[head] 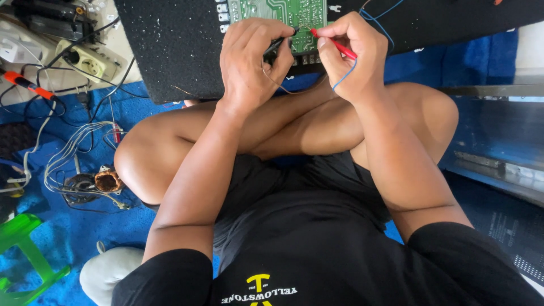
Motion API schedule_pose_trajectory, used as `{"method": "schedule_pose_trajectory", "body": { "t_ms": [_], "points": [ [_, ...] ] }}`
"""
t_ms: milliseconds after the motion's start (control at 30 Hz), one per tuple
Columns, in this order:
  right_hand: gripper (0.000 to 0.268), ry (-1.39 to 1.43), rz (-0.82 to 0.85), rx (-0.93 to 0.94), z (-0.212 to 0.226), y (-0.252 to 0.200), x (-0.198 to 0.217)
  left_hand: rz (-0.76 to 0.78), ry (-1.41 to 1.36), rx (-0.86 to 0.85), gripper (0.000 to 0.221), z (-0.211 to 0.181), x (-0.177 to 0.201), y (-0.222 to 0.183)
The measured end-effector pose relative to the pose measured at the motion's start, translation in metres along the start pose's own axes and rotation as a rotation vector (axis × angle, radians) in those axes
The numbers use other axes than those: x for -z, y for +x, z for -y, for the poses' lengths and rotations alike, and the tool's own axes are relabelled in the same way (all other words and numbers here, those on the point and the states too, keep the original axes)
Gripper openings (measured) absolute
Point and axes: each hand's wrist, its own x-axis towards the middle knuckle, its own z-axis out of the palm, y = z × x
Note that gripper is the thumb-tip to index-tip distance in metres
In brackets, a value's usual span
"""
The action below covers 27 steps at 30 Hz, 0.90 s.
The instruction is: Testing a circuit board with a multimeter, cleaning it with a brush, and performing soldering repairs.
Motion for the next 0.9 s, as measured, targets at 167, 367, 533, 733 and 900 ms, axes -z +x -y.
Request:
{"method": "schedule_pose_trajectory", "body": {
  "t_ms": [167, 367, 533, 733, 900],
  "points": [
    [0.007, -0.007, 0.003, 0.004, 0.0036, 0.001, 0.0006, 0.007, 0.022, -0.009, 0.024, -0.0012, 0.0006, 0.0009],
    [0.006, 0.0, 0.005, -0.001, 0.0029, 0.0004, 0.0005, 0.017, 0.016, -0.012, 0.024, -0.0003, 0.0003, 0.0006],
    [0.007, -0.016, 0.007, 0.003, 0.003, 0.0004, 0.001, 0.013, 0.003, -0.016, 0.023, -0.0006, 0.0007, 0.0014],
    [0.007, -0.013, 0.008, -0.012, 0.0031, 0.0002, 0.0011, 0.026, -0.002, -0.001, 0.024, 0.0005, 0.0002, 0.0005],
    [0.008, -0.011, 0.006, -0.007, 0.0028, 0.0003, 0.0012, 0.032, -0.007, 0.003, 0.024, 0.0004, 0.0009, 0.0005]
  ]
}}
